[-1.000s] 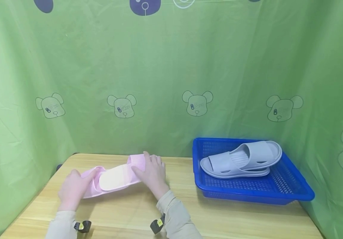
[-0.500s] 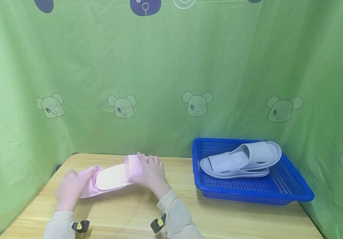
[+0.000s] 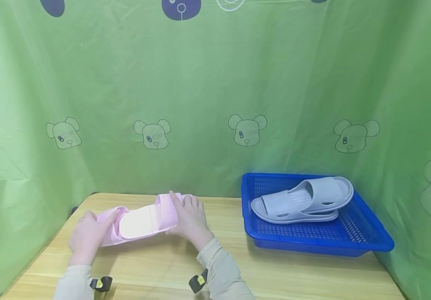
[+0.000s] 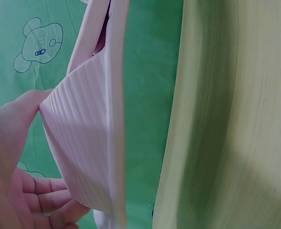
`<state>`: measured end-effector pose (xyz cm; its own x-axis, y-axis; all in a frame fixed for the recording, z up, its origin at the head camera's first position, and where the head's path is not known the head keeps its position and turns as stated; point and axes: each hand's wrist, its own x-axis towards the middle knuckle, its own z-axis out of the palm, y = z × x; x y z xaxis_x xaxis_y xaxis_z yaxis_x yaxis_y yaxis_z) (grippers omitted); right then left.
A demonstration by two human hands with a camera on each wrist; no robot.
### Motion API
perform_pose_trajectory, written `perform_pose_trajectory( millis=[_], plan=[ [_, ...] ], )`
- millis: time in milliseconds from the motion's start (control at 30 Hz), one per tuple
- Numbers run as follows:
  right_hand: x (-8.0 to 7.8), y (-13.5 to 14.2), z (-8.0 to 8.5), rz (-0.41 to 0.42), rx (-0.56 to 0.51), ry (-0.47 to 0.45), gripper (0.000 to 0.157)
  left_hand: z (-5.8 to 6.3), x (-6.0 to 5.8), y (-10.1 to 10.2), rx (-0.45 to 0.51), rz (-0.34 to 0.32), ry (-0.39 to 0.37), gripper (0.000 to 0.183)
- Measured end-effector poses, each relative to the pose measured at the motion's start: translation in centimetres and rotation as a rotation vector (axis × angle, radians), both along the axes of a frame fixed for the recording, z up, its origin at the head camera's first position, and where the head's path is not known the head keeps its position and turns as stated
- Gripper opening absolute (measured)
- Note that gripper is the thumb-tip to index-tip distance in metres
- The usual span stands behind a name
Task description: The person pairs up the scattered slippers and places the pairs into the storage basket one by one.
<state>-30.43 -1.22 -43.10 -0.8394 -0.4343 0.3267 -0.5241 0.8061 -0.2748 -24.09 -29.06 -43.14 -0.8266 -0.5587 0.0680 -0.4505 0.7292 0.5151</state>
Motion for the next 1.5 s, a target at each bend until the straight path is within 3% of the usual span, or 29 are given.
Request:
perform_pose_trajectory(
  millis=[367, 733, 1233, 1500],
  plan=[
    [0.1, -0.2, -0.1, -0.021, 0.010, 0.046, 0.125, 0.8, 0.3, 0.5, -0.019, -0.006, 0.090, 0.103],
    [0.2, -0.2, -0.2, -0.031, 0.002, 0.076, 0.123, 0.5, 0.3, 0.4, -0.016, -0.001, 0.092, 0.107],
    [0.0, 0.0, -1.5, 0.062, -0.013, 0.081, 0.076, -0.1, 0.2, 0.6, -0.033, -0.023, 0.139, 0.095],
    [0.0, 0.0, -2.0, 0.082, -0.014, 0.083, 0.069, -0.2, 0.4, 0.6, -0.021, -0.015, 0.114, 0.098]
  ],
)
